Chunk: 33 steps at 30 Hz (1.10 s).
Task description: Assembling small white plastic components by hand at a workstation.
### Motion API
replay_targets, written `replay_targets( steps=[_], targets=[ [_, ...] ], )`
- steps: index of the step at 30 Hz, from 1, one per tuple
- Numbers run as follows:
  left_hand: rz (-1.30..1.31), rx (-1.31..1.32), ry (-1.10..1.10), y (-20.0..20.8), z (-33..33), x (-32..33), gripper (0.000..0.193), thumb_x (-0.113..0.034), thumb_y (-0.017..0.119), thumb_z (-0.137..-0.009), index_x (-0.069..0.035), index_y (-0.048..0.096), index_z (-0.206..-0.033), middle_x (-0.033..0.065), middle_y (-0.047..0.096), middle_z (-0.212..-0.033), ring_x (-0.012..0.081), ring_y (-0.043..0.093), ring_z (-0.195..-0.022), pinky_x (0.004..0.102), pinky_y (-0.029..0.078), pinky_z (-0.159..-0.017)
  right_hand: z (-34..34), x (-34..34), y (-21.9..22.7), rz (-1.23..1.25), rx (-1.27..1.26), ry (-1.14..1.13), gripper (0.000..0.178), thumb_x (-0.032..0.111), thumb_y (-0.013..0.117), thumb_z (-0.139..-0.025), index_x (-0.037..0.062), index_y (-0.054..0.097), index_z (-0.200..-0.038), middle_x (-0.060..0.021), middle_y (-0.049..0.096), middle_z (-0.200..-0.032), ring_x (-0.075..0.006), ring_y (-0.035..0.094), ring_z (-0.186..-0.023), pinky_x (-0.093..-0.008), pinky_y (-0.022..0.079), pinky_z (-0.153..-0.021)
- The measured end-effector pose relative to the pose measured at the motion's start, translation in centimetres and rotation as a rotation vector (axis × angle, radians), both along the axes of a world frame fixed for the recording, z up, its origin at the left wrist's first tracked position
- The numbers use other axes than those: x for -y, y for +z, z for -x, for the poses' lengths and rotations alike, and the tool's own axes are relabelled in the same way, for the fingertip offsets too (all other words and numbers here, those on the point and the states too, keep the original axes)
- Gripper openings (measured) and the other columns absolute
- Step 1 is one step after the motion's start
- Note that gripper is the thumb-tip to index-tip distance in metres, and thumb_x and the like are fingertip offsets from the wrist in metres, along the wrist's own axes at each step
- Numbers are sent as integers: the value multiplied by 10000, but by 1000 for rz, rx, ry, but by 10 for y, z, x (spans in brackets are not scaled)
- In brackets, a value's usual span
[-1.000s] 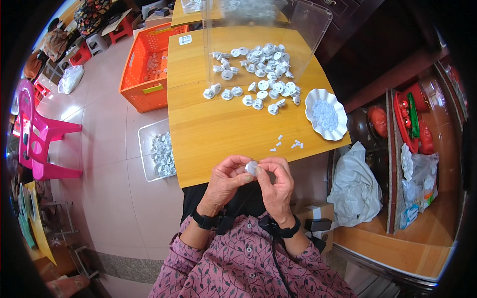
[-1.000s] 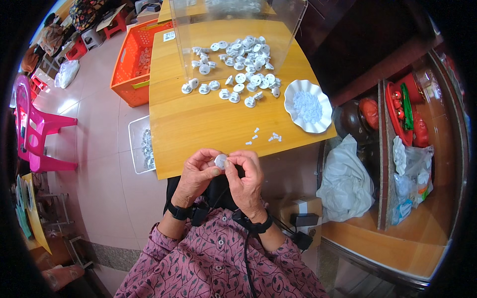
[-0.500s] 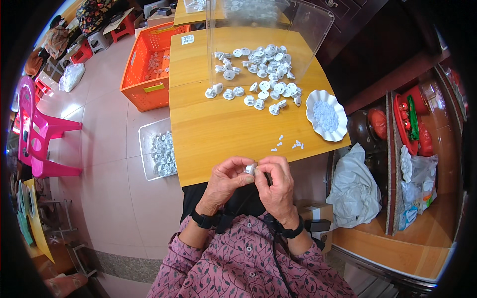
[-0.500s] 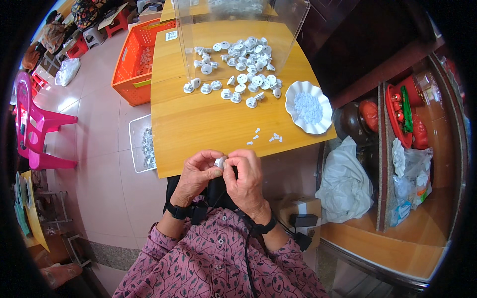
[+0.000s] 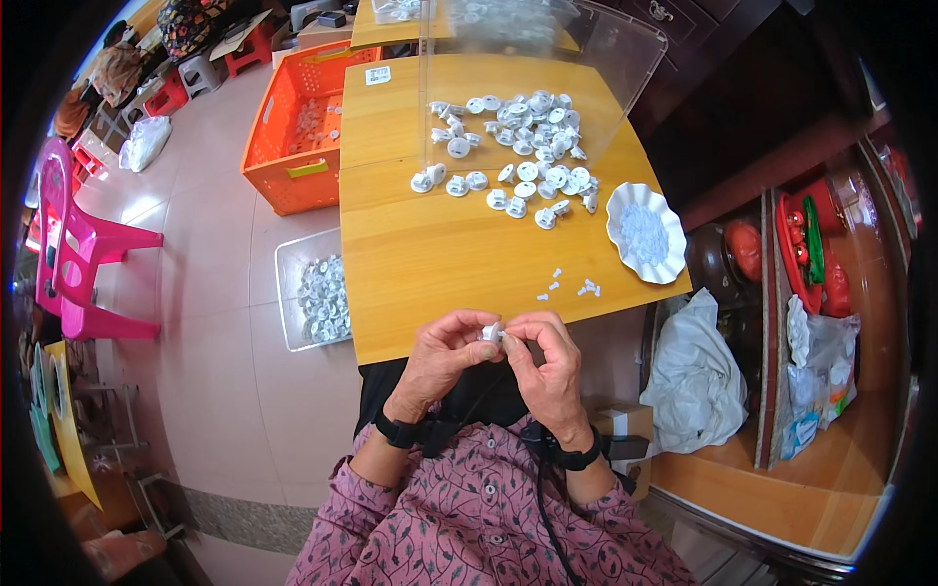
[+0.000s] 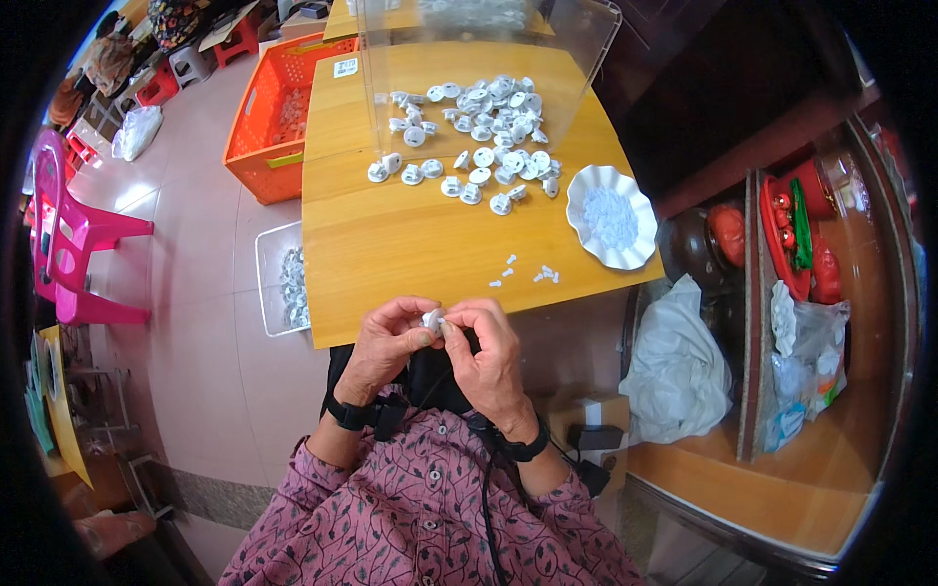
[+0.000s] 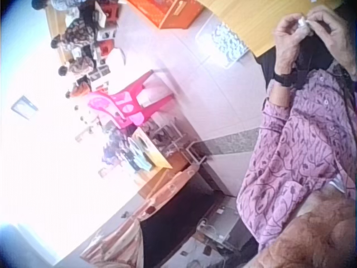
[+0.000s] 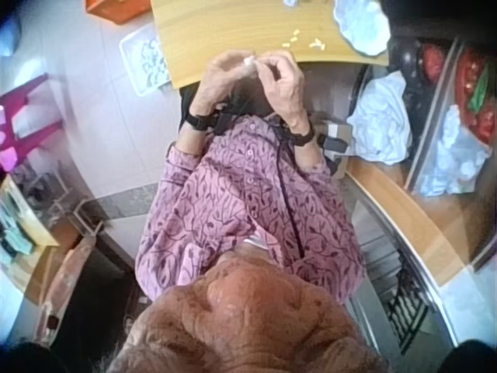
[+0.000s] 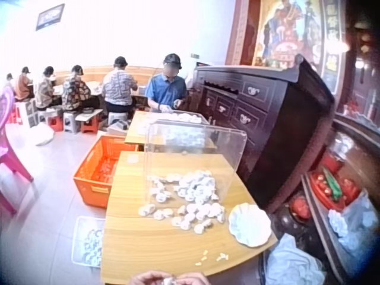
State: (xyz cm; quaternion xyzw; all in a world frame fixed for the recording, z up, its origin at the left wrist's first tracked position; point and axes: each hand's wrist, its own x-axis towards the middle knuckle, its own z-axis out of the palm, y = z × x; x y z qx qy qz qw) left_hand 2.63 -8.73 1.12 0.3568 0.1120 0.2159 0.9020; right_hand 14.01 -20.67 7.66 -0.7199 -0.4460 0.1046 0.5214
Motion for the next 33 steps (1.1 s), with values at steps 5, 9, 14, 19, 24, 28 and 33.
replay_targets(
  steps=[5,9,14,19,24,28,33],
  targets=[
    [-12,5,-1,0,0,-1,335,19,738,-872,16,637,-1192,96,700,-1060,169,686,-960,316,577,-883,1,-1,-3,10,32,-3,86,-6,670,-889,-2,609,-950,-149,627,-972,-277,656,-848,-356,533,-729],
    [-21,-14,12,0,0,0,328,22,742,-868,14,644,-1182,89,700,-1063,160,682,-967,312,571,-893,4,-3,-3,6,93,-11,88,-10,656,-895,5,589,-950,-147,606,-967,-286,642,-820,-362,527,-712],
    [-80,-22,23,-2,1,1,315,27,743,-866,10,653,-1167,80,700,-1063,148,677,-980,304,563,-909,6,-6,-5,-9,209,-7,79,-25,638,-901,4,582,-949,-146,591,-965,-287,635,-807,-360,529,-698],
    [-39,-6,0,0,1,1,310,15,747,-868,14,652,-1163,86,701,-1056,156,681,-967,313,571,-896,6,-4,-3,-11,140,13,67,-34,626,-910,-2,593,-958,-138,597,-972,-252,642,-799,-338,538,-680],
    [-14,3,-3,1,2,1,311,6,750,-868,17,651,-1162,94,701,-1050,163,686,-947,320,579,-881,5,-2,-4,-34,-3,6,38,-22,644,-910,-13,618,-937,-131,621,-988,-219,653,-805,-313,544,-692],
    [-39,-10,6,2,5,-1,303,0,744,-876,17,651,-1164,94,702,-1041,165,688,-944,318,580,-871,8,-4,-7,-43,-145,6,28,-18,649,-909,-15,625,-923,-133,625,-972,-229,652,-802,-316,542,-691],
    [-38,-33,27,2,11,-7,278,-6,728,-892,11,654,-1159,87,703,-1029,176,695,-930,318,581,-853,8,-4,-12,-35,-81,-33,41,4,670,-902,-5,639,-928,-129,639,-942,-224,646,-804,-315,529,-700]
  ],
)
